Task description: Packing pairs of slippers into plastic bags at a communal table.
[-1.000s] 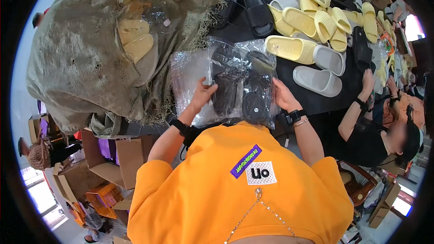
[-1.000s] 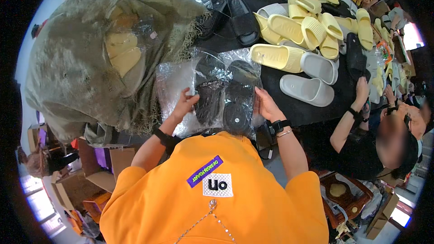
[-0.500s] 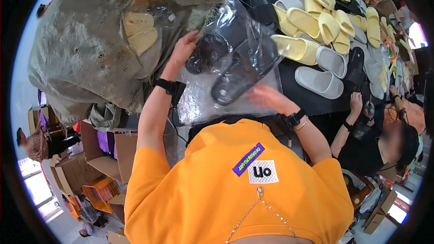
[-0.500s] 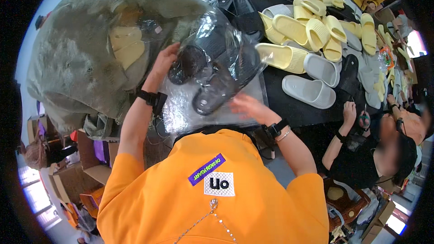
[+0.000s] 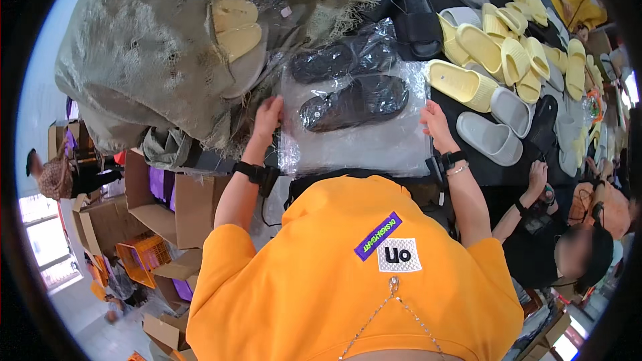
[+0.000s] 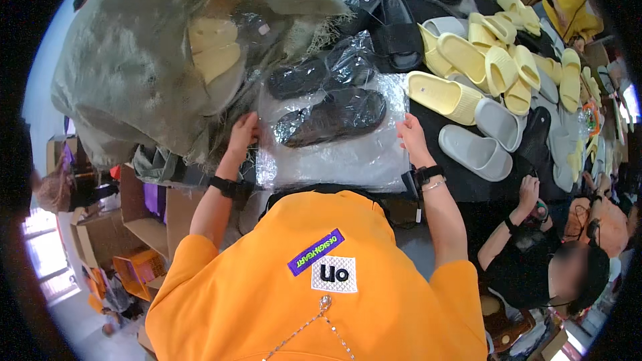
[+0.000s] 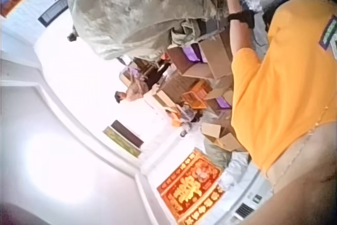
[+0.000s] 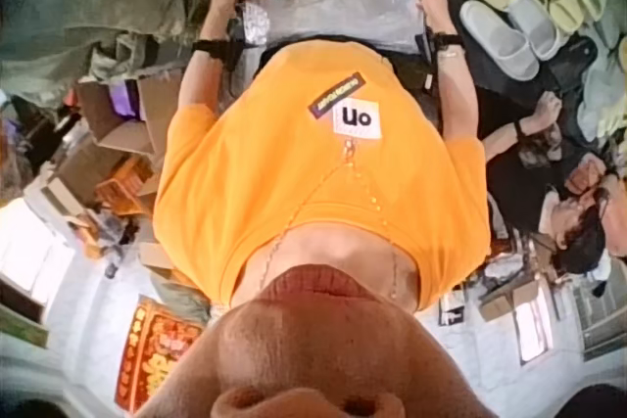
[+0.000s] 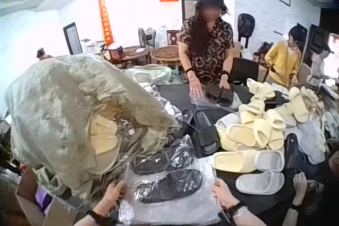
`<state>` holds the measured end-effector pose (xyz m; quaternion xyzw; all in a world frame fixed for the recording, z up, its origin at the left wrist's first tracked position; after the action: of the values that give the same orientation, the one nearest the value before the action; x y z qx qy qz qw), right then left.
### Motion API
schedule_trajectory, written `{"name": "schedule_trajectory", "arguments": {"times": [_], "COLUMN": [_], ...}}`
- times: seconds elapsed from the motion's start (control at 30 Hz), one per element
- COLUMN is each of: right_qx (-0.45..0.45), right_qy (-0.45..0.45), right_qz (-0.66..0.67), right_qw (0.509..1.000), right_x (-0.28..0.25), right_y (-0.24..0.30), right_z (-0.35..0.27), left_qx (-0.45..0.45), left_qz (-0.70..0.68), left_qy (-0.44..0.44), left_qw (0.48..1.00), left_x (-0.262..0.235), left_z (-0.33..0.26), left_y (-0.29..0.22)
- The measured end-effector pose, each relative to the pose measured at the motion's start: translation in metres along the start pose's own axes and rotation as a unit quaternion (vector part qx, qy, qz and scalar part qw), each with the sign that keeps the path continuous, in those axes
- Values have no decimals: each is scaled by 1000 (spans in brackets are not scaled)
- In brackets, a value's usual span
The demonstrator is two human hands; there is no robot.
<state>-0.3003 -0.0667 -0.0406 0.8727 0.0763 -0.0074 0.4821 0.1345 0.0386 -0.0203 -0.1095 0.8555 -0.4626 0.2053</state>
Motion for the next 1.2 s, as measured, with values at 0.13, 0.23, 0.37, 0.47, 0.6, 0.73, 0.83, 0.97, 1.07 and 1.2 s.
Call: {"name": "schedule_trajectory", "arguments": {"times": [0.13,0.23,0.37,0.47,0.6,0.73,0.83,0.97,1.07,1.2], "right_qx": [-7,-47,-47,-8,83,98,68,50,27,46], "right_qy": [-18,-18,4,64,138,75,64,49,-5,-53], "right_qz": [-93,-133,-39,-11,-67,-15,-45,-49,11,49], "right_qw": [995,990,998,998,985,992,995,996,1000,996], "right_x": [2,-3,8,5,-5,-11,-8,-2,-18,-39], "right_y": [-11,-18,-2,8,-25,-41,-51,-52,-56,-70], "right_z": [34,52,28,-12,-49,-54,-40,-40,-43,-59], "left_qx": [21,62,49,47,-71,379,561,550,524,496], "left_qz": [31,-4,-180,-327,-312,370,470,488,475,510], "left_qy": [43,118,159,310,414,260,165,153,112,91], "left_qw": [998,991,970,891,852,807,661,660,698,697], "left_x": [25,37,42,51,81,113,155,211,228,195], "left_z": [11,13,-19,-56,-77,-56,-78,-65,-49,-43], "left_y": [16,3,-40,-76,-42,-35,-61,-57,-42,-33]}}
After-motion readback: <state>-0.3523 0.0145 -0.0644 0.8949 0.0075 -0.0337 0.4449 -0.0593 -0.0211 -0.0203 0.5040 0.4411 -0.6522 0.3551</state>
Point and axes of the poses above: each hand's wrist, its own z-axis towards the middle knuckle, its own x-axis out of the palm, y = z × x, the point moved 9 cm from there along z, towards the middle knuckle, and after that the axes turned 6 degrees about z, right-handed, at the moved point
